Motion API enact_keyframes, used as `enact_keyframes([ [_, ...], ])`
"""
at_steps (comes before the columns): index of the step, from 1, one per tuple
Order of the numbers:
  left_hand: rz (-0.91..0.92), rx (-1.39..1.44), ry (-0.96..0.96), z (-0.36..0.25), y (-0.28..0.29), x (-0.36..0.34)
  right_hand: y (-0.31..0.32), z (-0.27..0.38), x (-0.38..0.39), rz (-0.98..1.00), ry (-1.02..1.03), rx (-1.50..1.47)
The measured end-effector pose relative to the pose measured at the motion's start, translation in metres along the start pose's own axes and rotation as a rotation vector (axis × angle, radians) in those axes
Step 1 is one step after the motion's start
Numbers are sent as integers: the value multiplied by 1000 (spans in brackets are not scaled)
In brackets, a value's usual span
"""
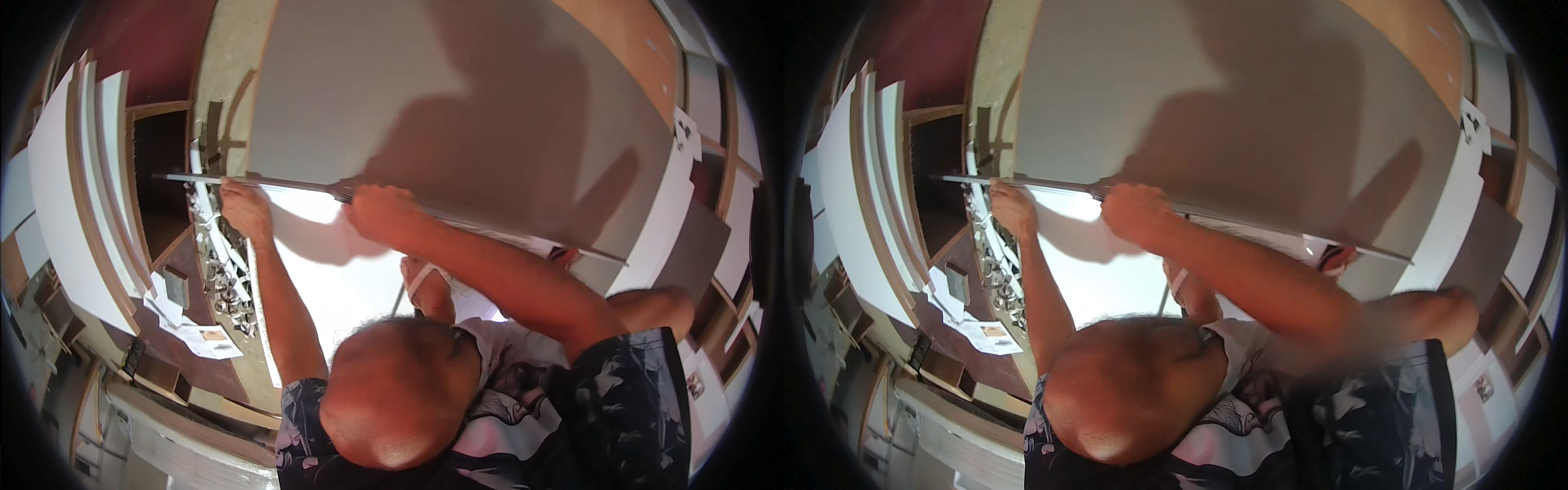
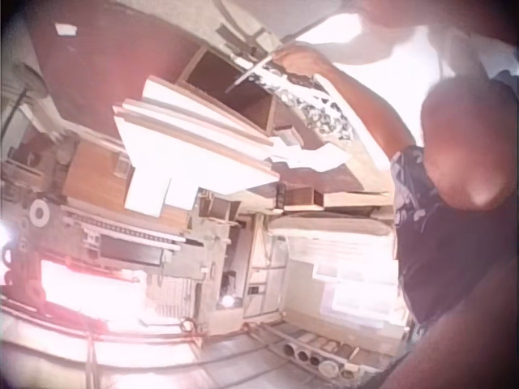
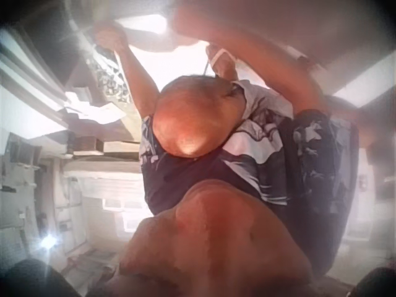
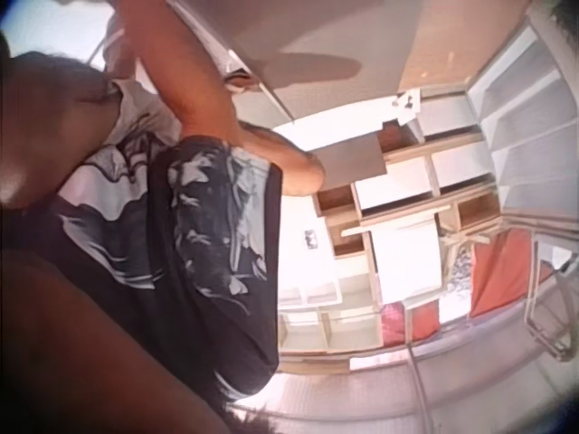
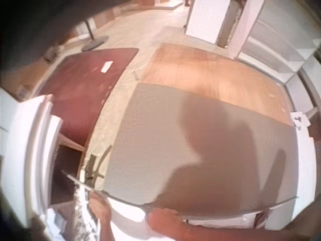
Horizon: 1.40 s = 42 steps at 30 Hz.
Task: The person measures and marks a large white panel using a metal ruler and a utility knife, then cuts along the marked line. They handle the cut pieces and place them on the floor, then repeat the process on another panel.
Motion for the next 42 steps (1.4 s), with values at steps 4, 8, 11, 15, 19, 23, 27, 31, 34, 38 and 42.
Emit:
enact_keyframes([
  [4,68,53,-56,13,-4,0,11,-98,77,-25,-136,118],
  [8,-19,38,-288,8,-10,-5,25,-199,155,-43,-246,271],
  [11,3,-64,-315,30,-19,-14,26,-279,213,50,-365,287],
  [15,60,-60,-327,37,-28,-14,32,-339,258,69,-457,330],
  [19,-74,-108,-352,57,-23,-34,40,-387,285,-27,-381,369],
  [23,30,-57,-333,34,-36,-15,45,-424,328,-95,-418,364],
  [27,64,-141,-192,67,-35,-38,45,-389,298,21,-390,298],
  [31,35,-123,-244,63,-37,-37,35,-396,289,-8,-370,259],
  [34,35,-161,-225,76,-35,-47,36,-420,295,-52,-347,280],
  [38,97,-66,-231,58,-44,-35,59,-466,357,-124,-444,243],
  [42,113,-80,-12,78,-37,-42,147,-445,391,-168,-535,131],
])
Point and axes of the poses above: each hand's wrist, its own x-axis away from the middle knuckle, its own y-axis out of the back of the hand, z = x × y, the point moved 10 cm from there along -x, towards the middle knuckle
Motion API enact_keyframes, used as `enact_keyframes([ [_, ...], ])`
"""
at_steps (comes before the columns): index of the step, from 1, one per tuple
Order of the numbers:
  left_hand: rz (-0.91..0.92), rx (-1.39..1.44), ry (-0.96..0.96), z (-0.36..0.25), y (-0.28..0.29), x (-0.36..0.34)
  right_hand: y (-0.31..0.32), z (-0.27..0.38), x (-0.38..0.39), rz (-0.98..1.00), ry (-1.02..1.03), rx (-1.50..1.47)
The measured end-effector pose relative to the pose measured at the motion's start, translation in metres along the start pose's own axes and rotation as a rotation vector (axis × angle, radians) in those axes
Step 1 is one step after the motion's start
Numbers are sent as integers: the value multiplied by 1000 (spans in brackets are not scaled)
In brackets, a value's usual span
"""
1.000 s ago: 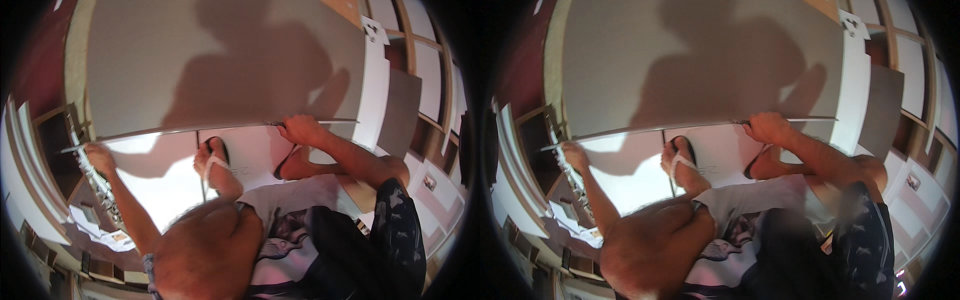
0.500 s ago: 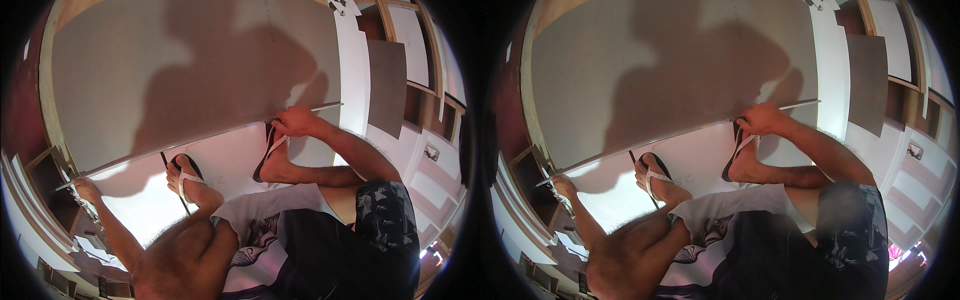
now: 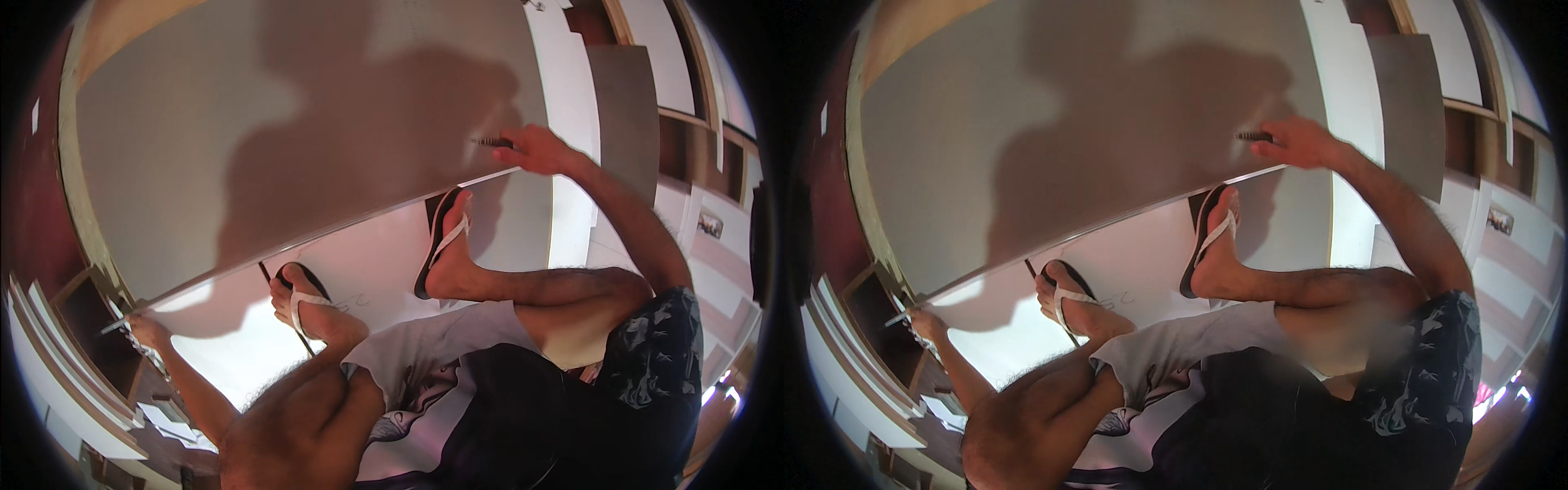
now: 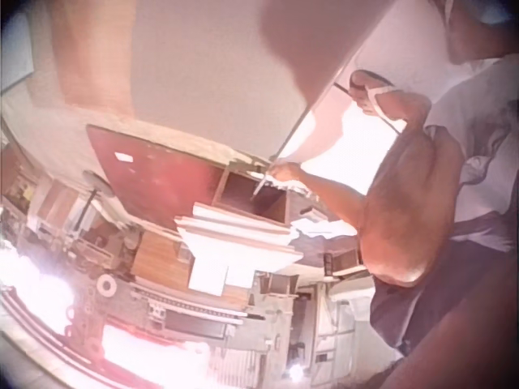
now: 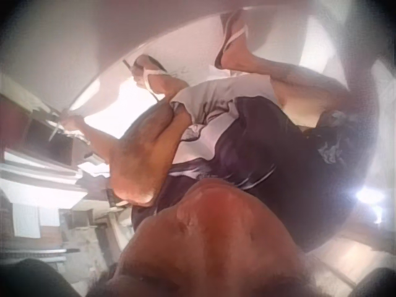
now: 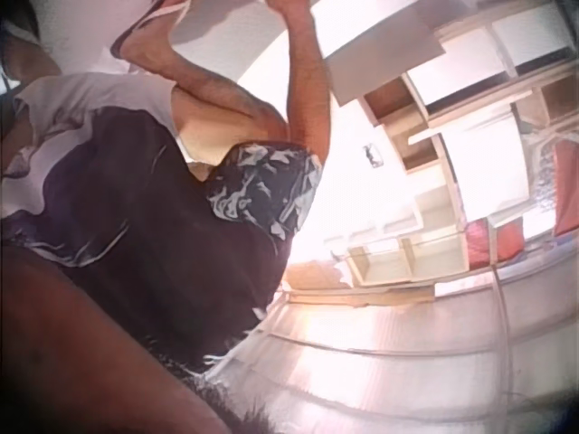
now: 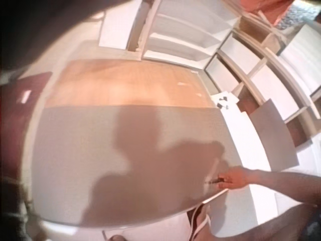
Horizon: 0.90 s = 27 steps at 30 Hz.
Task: The person measures and marks a large white panel using a metal ruler and a utility knife, then cuts along the marked line. They handle the cut pieces and place them on the floor, then repeat the process on another panel.
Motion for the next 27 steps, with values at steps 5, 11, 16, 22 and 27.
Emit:
enact_keyframes([
  [5,129,637,439,25,-31,-13,30,-26,30,-159,-10,14],
  [11,284,708,485,24,-29,-12,-28,-18,30,-323,208,55],
  [16,261,587,474,36,-20,-31,-121,-7,-9,-448,350,-118],
  [22,240,682,400,43,-7,-32,-164,-26,-56,-528,206,-151],
  [27,238,694,319,-2,-2,11,-138,-9,-33,-507,212,7],
])
Point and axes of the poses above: each hand's wrist, its own x-axis away from the middle knuckle, its own y-axis out of the back of the hand, z = x × y, the point moved 10 cm from there along -x, towards the middle knuckle
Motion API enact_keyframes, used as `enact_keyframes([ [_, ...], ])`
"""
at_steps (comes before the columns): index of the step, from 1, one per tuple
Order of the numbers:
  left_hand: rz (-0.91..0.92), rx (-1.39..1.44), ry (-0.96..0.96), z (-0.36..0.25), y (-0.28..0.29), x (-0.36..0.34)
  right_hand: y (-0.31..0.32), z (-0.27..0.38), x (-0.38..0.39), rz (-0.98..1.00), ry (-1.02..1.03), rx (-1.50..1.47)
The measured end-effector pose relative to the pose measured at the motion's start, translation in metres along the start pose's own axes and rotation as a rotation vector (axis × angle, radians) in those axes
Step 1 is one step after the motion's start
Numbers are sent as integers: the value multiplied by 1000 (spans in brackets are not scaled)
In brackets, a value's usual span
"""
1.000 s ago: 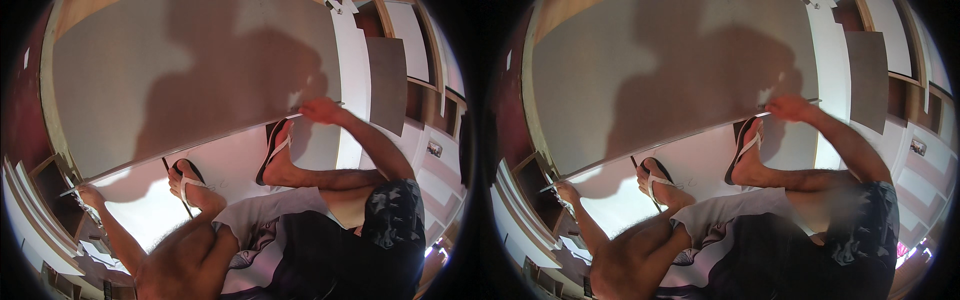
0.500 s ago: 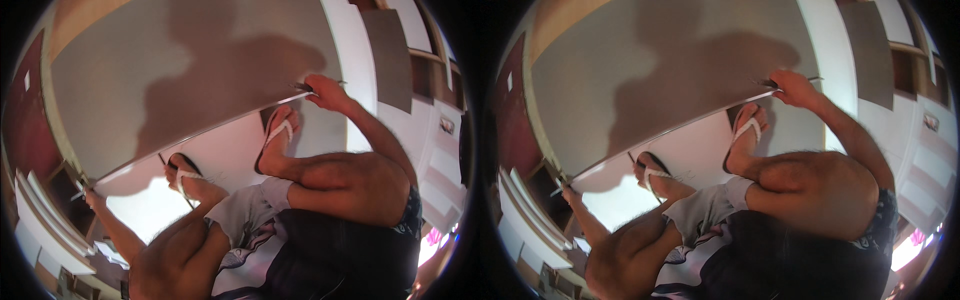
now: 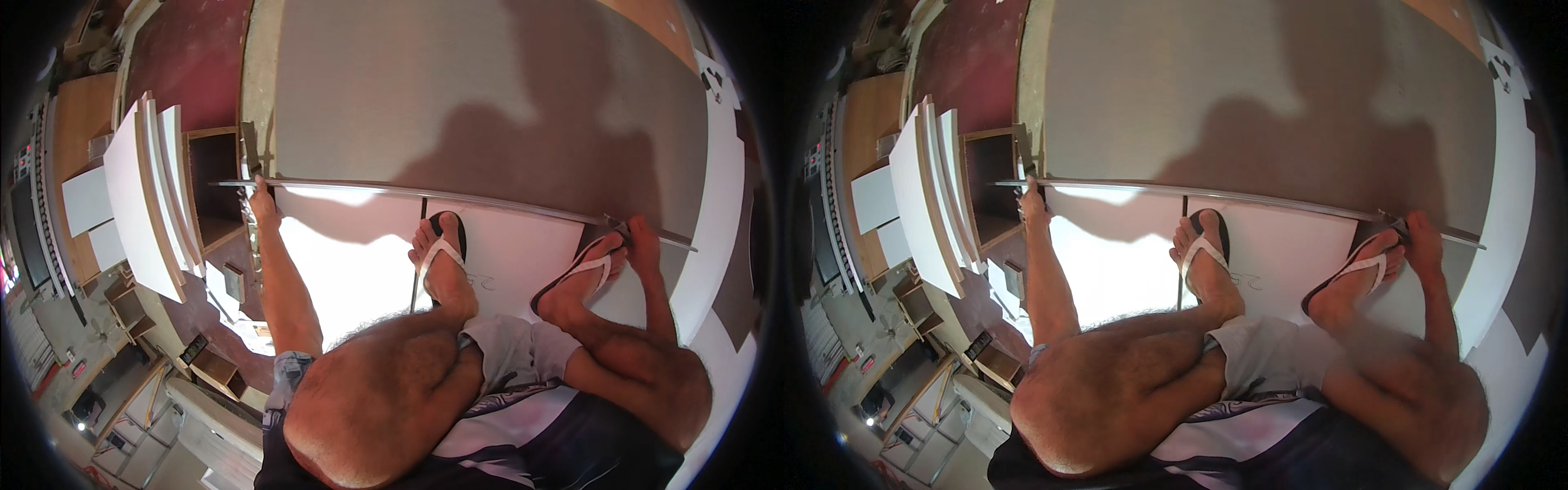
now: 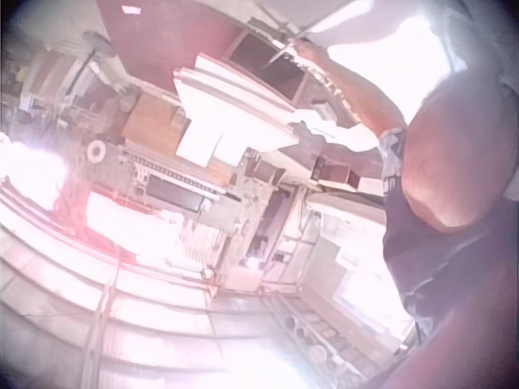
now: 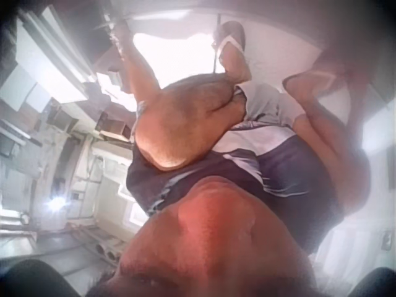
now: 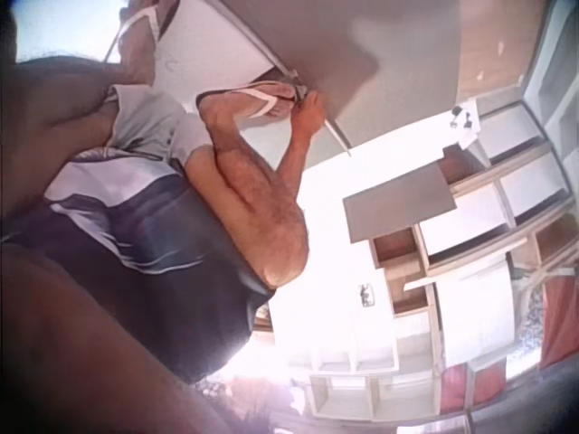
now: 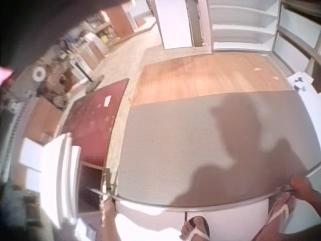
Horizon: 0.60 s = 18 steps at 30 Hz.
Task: The person measures and marks a large white panel using a metal ruler and a utility knife, then cuts along the marked line. They handle the cut pieces and place them on the floor, then repeat the process on another panel.
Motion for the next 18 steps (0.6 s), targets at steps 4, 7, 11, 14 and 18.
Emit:
enact_keyframes([
  [4,44,-77,37,-5,1,-11,-19,-2,10,88,-30,41],
  [7,-58,48,27,2,-1,-11,-29,-12,18,183,-69,87],
  [11,83,244,70,12,4,-27,-40,-19,-3,231,-72,74],
  [14,41,130,29,-10,-18,12,-12,-2,-4,150,-65,-35],
  [18,-48,80,3,-28,-5,17,2,17,-23,210,-64,-193],
])
Point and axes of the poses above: each hand's wrist, its own x-axis away from the middle knuckle, its own y-axis out of the back of the hand, z = x × y, the point moved 10 cm from there along -x, towards the middle knuckle
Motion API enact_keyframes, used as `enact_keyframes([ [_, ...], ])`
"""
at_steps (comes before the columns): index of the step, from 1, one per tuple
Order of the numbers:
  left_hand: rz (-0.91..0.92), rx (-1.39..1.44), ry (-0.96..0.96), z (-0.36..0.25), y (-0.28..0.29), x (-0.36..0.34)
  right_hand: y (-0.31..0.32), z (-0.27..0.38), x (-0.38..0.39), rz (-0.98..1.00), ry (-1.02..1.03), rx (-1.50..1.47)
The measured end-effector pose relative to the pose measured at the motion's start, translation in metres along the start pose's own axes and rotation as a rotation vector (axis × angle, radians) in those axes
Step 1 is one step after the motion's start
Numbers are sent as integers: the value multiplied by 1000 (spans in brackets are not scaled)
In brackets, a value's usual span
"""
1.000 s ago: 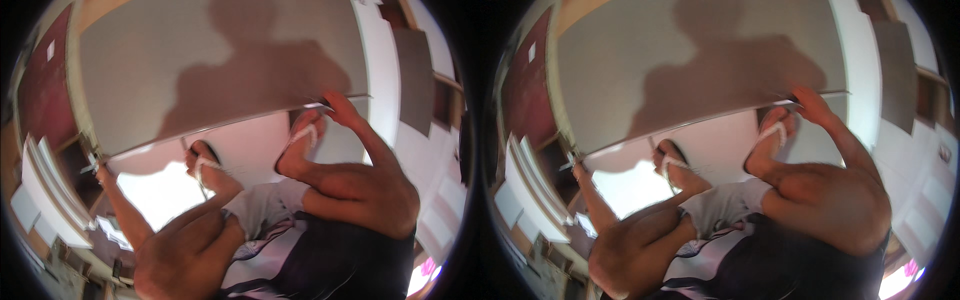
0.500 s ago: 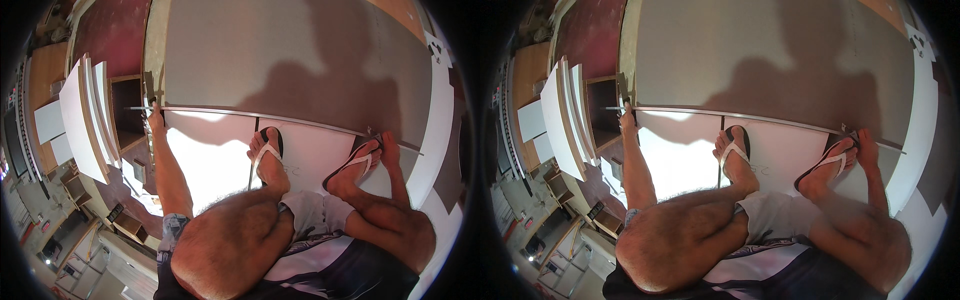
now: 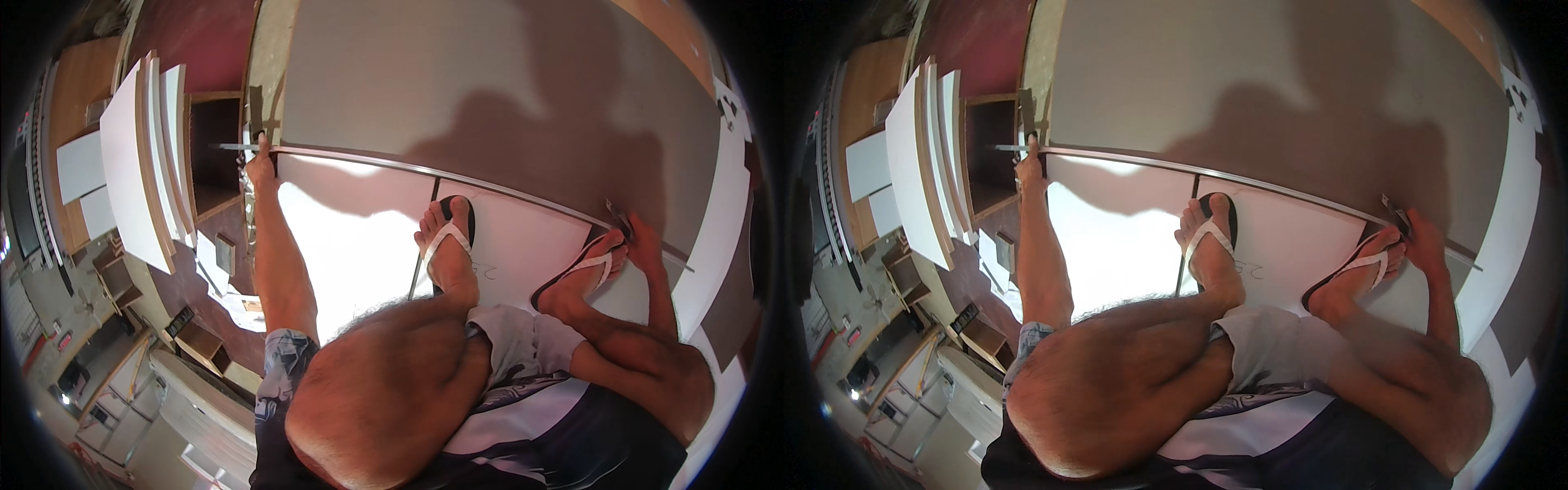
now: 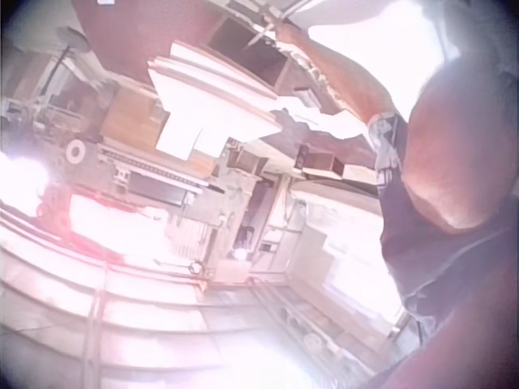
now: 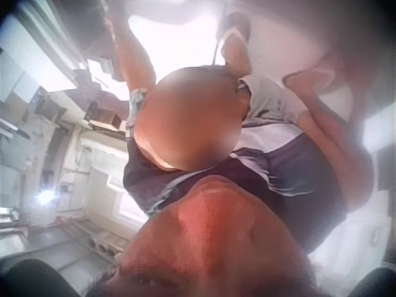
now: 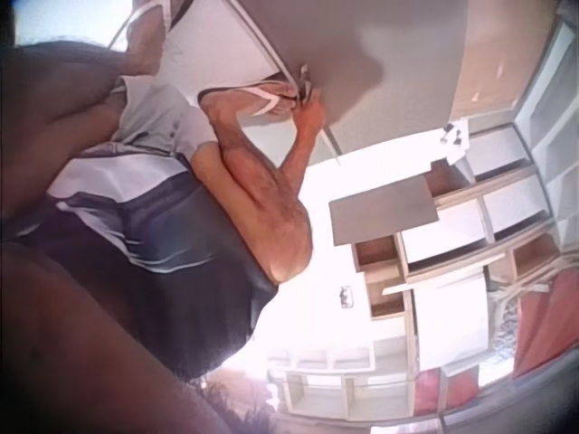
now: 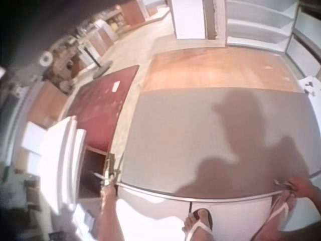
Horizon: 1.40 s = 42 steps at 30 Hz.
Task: The person measures and marks a large white panel using a metal ruler and a utility knife, then cuts along the marked line. They handle the cut pieces and place them on the floor, then repeat the process on another panel.
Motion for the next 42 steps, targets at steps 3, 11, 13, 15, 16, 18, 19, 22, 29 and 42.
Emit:
enact_keyframes([
  [3,-106,109,-97,-2,11,-6,-13,-10,-14,82,16,-46],
  [11,118,108,-171,-91,-51,-29,8,-28,-11,-233,143,-92],
  [13,244,-160,-337,-94,-50,-44,25,-17,-21,-257,58,-16],
  [15,402,87,-178,-87,-61,-56,41,1,-33,-279,53,-97],
  [16,423,182,-119,-87,-90,-29,52,-5,-21,-351,69,-70],
  [18,477,313,-121,-83,-111,13,59,-20,-13,-446,79,-88],
  [19,552,420,-79,-79,-103,5,59,-23,-19,-449,57,-80],
  [22,685,562,-71,-66,-115,17,73,-49,-23,-501,-8,-30],
  [29,545,-6,-355,-91,-100,41,80,-84,-42,-501,72,-172],
  [42,669,-378,-551,-171,-181,128,88,-129,-65,-707,-205,-204],
])
Point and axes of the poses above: each hand's wrist, its own x-axis away from the middle knuckle, its own y-axis out of the back of the hand, z = x × y, the point moved 10 cm from there along -x, towards the middle knuckle
